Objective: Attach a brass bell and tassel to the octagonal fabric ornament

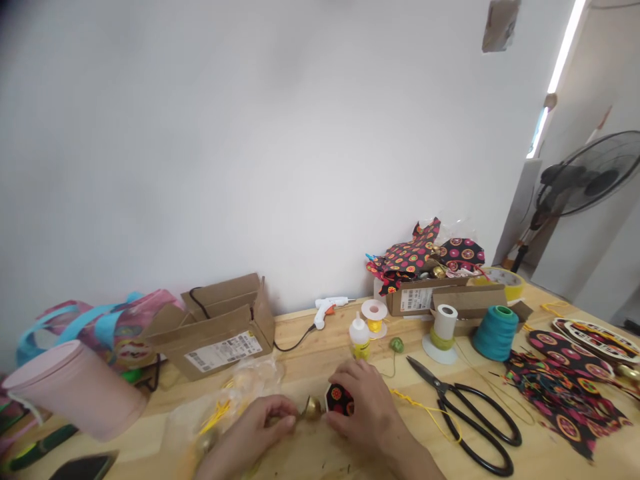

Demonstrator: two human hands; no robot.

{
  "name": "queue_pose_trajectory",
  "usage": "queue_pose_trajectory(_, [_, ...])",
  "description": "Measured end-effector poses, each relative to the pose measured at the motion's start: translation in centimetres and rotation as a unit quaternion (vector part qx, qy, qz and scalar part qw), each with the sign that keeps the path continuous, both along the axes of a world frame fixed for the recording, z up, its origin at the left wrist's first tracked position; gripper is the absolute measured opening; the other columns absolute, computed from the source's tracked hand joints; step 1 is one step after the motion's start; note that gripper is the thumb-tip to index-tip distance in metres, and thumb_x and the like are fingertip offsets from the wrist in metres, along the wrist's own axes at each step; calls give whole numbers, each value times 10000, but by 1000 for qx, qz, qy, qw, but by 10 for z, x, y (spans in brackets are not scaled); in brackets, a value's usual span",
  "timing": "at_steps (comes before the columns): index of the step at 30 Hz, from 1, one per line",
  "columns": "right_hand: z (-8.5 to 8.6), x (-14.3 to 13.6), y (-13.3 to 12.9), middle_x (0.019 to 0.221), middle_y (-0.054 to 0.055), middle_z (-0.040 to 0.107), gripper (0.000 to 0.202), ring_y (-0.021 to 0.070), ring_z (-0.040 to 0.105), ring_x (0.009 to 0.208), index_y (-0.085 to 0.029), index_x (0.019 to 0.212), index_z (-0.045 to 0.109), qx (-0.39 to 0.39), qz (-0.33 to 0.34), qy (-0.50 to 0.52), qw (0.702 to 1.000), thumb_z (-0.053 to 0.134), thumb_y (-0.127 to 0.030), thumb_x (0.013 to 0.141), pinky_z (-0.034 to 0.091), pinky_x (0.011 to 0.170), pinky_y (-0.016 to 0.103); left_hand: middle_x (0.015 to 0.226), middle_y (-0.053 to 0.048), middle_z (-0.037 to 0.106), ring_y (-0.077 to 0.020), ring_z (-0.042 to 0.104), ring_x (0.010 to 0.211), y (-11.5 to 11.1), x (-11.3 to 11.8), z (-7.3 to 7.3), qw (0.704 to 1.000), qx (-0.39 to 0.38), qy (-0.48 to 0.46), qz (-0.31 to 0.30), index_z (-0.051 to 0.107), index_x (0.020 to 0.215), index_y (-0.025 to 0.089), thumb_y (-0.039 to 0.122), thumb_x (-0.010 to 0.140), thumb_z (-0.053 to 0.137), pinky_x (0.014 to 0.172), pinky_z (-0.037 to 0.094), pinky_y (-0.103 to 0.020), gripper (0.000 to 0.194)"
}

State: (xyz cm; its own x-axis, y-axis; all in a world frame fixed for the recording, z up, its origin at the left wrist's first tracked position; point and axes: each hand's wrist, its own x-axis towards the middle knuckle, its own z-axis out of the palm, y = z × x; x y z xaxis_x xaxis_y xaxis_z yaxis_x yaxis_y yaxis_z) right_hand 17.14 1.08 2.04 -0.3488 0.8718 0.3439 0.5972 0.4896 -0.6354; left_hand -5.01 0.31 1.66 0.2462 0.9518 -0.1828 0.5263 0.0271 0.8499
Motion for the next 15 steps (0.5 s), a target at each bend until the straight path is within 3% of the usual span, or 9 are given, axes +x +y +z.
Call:
queue_pose_trajectory(4, [0, -1, -7, 970, 47, 588, 417, 223, 490, 886, -219, 937, 595, -5, 8, -39, 999, 674, -220, 528, 384, 787, 350, 947, -79, 616, -233, 532, 898, -5, 1, 8, 978, 107, 175, 28, 594, 928, 175, 312, 642, 588, 794, 386, -345, 318])
queue_pose_trajectory(7, [-5, -3, -8, 1049, 39, 565, 494, 224, 470, 947, -240, 1011, 568, -5, 33, -63, 997, 663, -216, 526, 371, 827, 346, 1161, -90, 509, -247, 422, 1069, -5, 20, 12, 959, 199, 201, -37, 572, 1004, 195, 246, 591, 639, 912, 301, -358, 422])
queue_pose_trajectory(10, [-11, -1, -6, 1119, 30, 535, 497, 224, 442, 1017, -263, 1048, 555, -6, 53, -92, 994, 644, -224, 561, 348, 870, 354, 1001, -51, 586, -211, 494, 940, -3, 37, 12, 952, 203, 207, -99, 609, 883, 215, 157, 589, 611, 831, 358, -316, 300])
queue_pose_trajectory(12, [-14, 1, -4, 1154, 41, 517, 470, 233, 427, 1049, -260, 1054, 558, -4, 54, -102, 993, 624, -230, 590, 344, 881, 367, 863, -34, 609, -191, 521, 834, -4, 38, 12, 952, 192, 220, -86, 614, 809, 208, 132, 602, 574, 760, 382, -291, 224])
queue_pose_trajectory(15, [-16, 4, -3, 1167, 62, 514, 431, 248, 428, 1056, -244, 1044, 574, -2, 47, -106, 993, 600, -228, 614, 347, 884, 391, 830, -35, 611, -184, 529, 800, -8, 26, 13, 957, 175, 226, -47, 610, 823, 197, 141, 614, 549, 727, 387, -273, 225])
